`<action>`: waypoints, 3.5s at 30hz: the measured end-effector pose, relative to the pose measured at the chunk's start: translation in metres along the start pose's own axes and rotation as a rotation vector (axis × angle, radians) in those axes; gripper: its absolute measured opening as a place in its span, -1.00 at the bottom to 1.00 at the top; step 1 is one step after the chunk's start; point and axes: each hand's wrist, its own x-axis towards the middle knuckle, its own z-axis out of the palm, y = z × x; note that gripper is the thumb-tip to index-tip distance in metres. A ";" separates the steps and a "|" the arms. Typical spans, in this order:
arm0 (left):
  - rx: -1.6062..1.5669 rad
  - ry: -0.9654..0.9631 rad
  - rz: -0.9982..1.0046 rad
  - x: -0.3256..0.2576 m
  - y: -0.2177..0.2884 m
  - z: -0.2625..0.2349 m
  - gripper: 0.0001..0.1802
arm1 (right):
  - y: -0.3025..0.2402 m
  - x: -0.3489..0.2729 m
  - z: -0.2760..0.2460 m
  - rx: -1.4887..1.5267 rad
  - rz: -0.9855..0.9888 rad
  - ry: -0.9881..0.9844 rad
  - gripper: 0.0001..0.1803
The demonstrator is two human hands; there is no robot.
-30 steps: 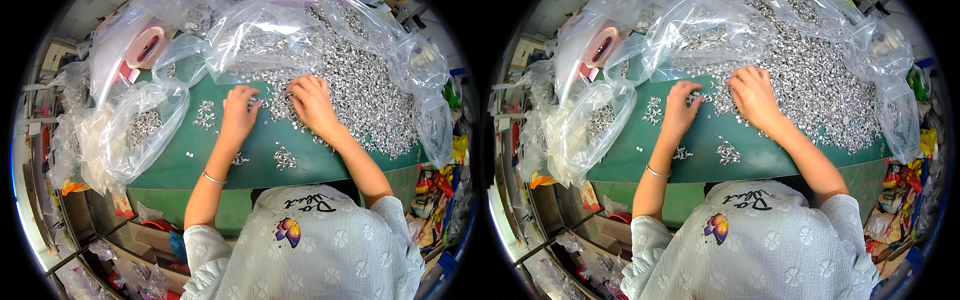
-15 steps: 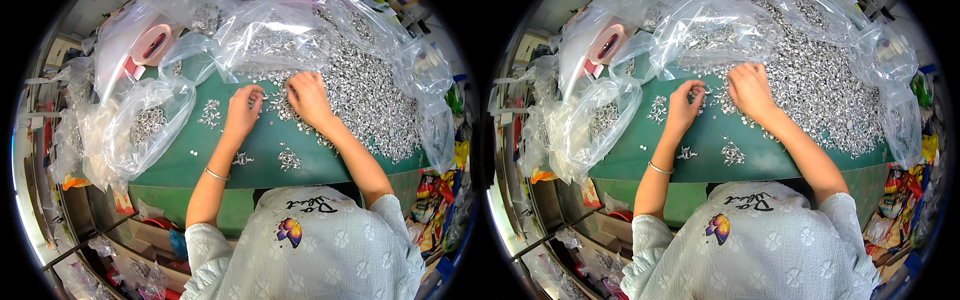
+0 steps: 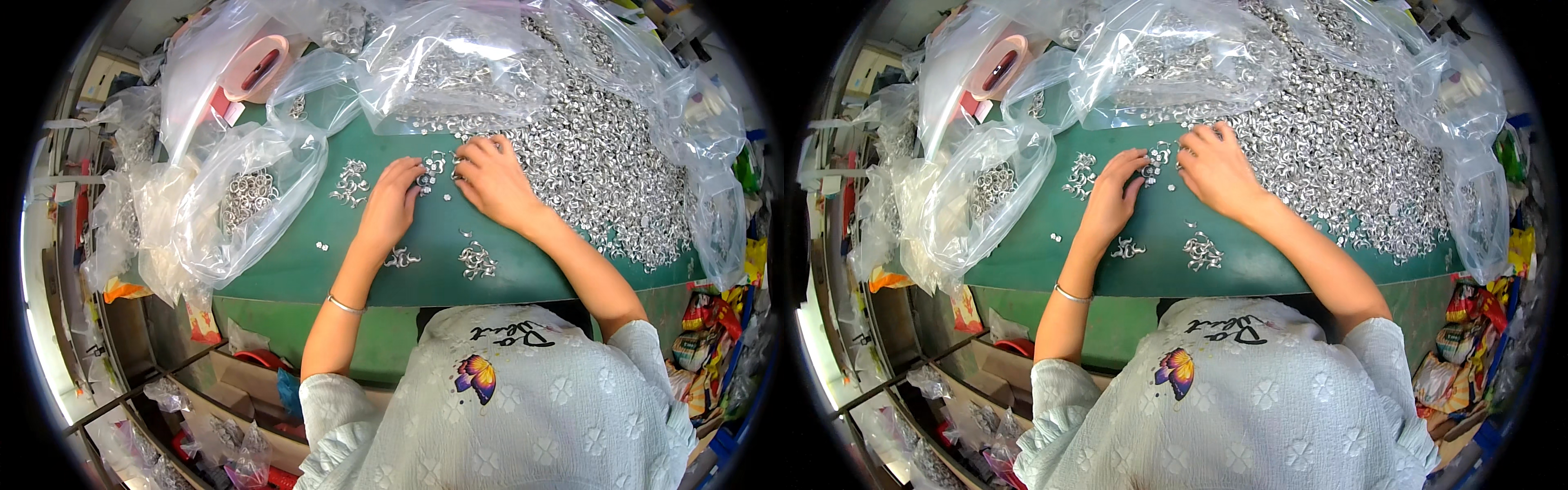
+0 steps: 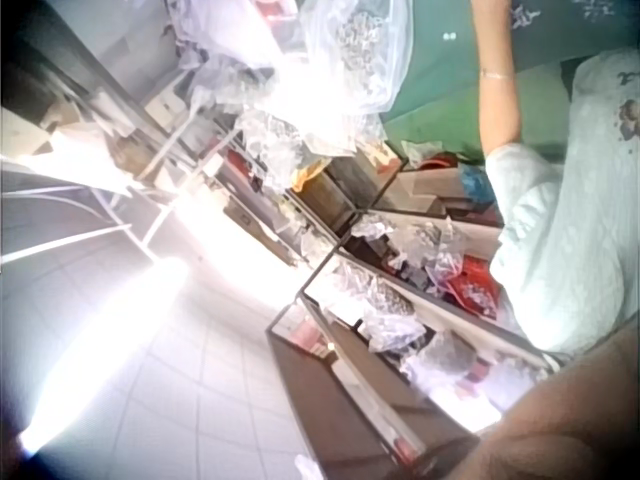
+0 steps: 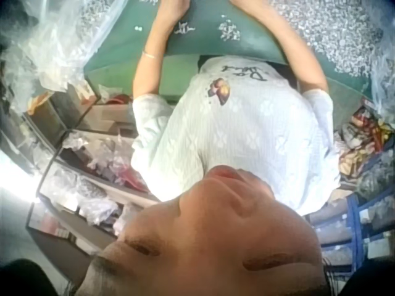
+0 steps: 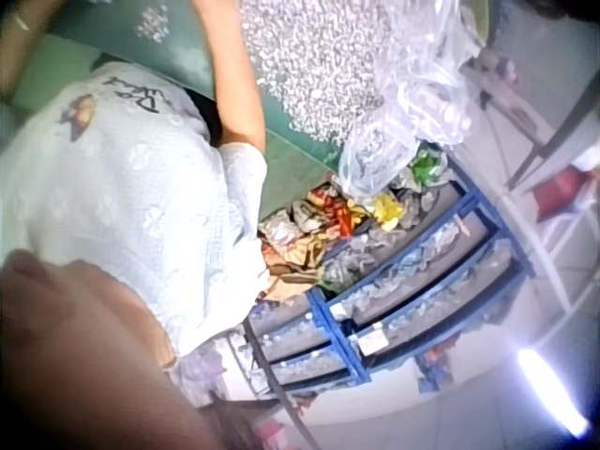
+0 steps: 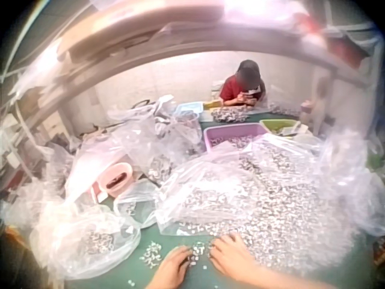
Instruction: The person sorts small curved metal parts by hand on a green workbench, moving items between piles and plastic bags.
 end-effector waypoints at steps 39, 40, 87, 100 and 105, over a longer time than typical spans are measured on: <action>0.606 0.271 -0.224 -0.014 0.008 -0.029 -0.90 | -0.013 -0.016 -0.014 0.206 0.141 0.040 -0.72; 0.642 0.258 -0.233 -0.017 0.002 -0.031 -0.89 | -0.011 -0.016 -0.018 0.174 0.149 0.054 -0.73; 0.034 0.083 0.085 0.002 0.001 0.023 -0.75 | -0.008 0.004 -0.005 0.101 0.146 0.107 -0.86; 0.241 0.254 -0.259 -0.063 0.029 -0.024 -0.54 | -0.029 0.029 0.019 -0.001 0.096 -0.152 -0.67; 0.362 0.356 -0.338 -0.086 0.028 -0.043 -0.55 | -0.030 0.035 0.015 0.178 0.218 -0.268 -0.59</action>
